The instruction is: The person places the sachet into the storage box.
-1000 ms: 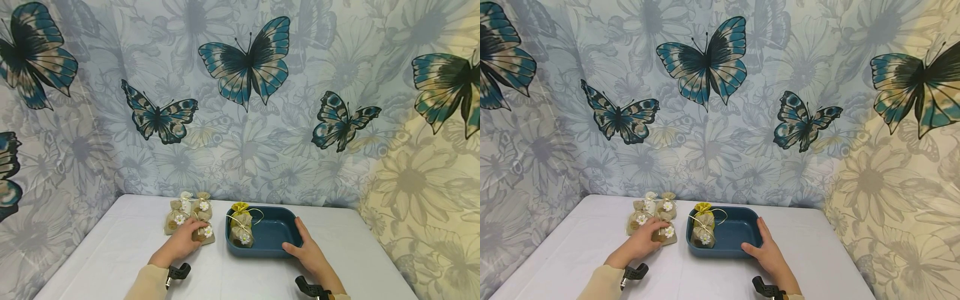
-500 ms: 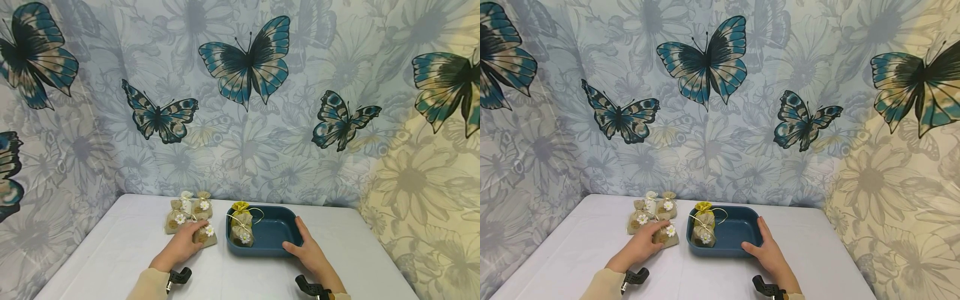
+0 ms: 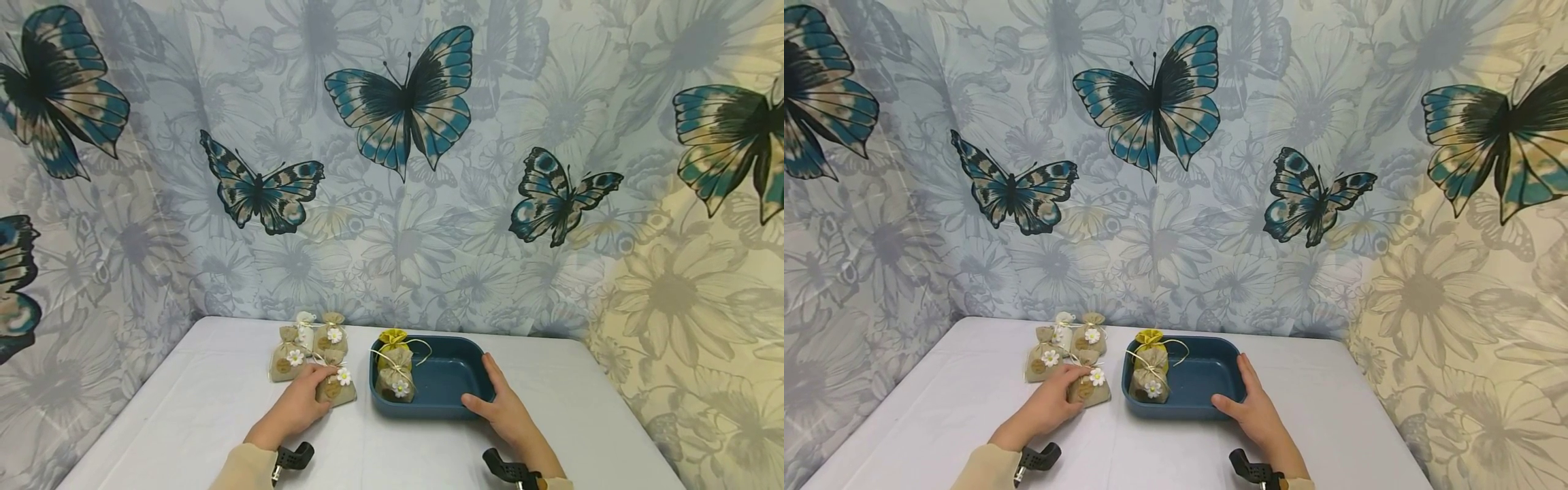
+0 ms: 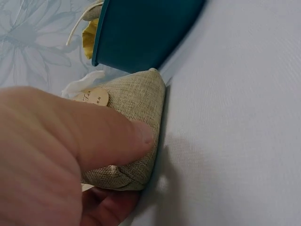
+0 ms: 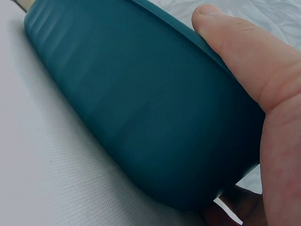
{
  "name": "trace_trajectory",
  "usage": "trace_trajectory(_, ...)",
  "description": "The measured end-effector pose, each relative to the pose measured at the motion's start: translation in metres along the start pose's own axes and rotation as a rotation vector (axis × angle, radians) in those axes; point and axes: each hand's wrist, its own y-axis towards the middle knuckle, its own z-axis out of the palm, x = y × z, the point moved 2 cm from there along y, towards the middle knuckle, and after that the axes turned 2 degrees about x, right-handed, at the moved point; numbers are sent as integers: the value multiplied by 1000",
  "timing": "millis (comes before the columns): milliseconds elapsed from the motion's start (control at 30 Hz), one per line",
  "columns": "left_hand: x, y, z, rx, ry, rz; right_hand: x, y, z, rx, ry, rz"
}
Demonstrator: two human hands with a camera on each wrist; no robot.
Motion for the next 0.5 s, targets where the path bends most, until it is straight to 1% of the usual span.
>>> trace_trajectory(167, -3, 3, -1, 29, 18, -10, 0, 0, -1, -1, 3, -3)
trace_trajectory(300, -7, 4, -4, 52, 1, -19, 0, -1, -1, -1, 3, -3)
trace_trajectory(367, -8, 4, -4, 52, -14, -38, 0, -1, -1, -1, 1, -3)
trace_trajectory(433, -9, 3, -3, 42, -54, -75, 1, -1, -1, 2, 1, -3)
trace_trajectory(500, -9, 2, -3, 29, -141, -123, 2, -1, -1, 7, 6, -1)
